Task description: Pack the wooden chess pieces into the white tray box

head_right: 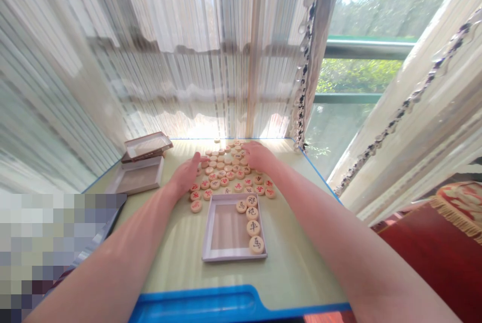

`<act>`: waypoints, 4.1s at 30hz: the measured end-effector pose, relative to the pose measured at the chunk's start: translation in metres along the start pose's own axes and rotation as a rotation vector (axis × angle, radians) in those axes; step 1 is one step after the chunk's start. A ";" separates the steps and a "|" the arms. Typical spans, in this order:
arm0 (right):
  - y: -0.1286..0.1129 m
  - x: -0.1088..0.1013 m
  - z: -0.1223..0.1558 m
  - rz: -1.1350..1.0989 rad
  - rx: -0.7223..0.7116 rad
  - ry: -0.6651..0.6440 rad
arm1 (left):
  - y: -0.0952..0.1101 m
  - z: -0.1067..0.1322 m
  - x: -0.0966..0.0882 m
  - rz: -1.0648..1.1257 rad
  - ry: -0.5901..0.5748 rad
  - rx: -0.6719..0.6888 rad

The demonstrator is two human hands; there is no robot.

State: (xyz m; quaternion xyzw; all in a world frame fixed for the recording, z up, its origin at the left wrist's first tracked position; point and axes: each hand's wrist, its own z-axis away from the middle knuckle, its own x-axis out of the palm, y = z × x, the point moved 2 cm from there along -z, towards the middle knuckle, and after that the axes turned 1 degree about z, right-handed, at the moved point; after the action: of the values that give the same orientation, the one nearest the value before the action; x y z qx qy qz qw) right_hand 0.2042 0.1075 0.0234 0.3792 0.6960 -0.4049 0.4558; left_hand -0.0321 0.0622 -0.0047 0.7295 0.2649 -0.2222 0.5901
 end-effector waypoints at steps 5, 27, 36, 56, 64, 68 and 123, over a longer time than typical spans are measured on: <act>-0.002 0.005 -0.016 0.001 0.011 -0.098 | 0.003 -0.001 0.003 -0.099 0.019 0.115; -0.017 -0.011 -0.009 -0.247 -0.110 0.172 | 0.002 0.003 -0.019 -0.254 0.207 -0.134; -0.006 -0.009 -0.010 -0.366 -0.016 0.214 | 0.012 0.007 -0.012 -0.368 0.050 0.082; 0.003 0.007 -0.012 -0.205 0.067 -0.050 | 0.012 0.005 0.003 -0.413 -0.064 0.251; -0.009 -0.001 -0.011 -0.057 -0.019 0.009 | 0.020 0.005 0.002 -0.592 -0.043 0.130; -0.025 -0.008 -0.009 -0.073 -0.073 -0.154 | 0.024 0.009 0.004 -0.506 -0.001 0.186; -0.050 -0.005 -0.002 -0.148 -0.118 -0.244 | 0.034 0.005 0.006 -0.563 -0.037 0.170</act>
State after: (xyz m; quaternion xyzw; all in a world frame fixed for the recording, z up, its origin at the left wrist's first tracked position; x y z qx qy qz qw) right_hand 0.1601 0.0890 0.0393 0.2474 0.6842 -0.4388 0.5273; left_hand -0.0050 0.0525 0.0155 0.6700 0.4266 -0.4119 0.4466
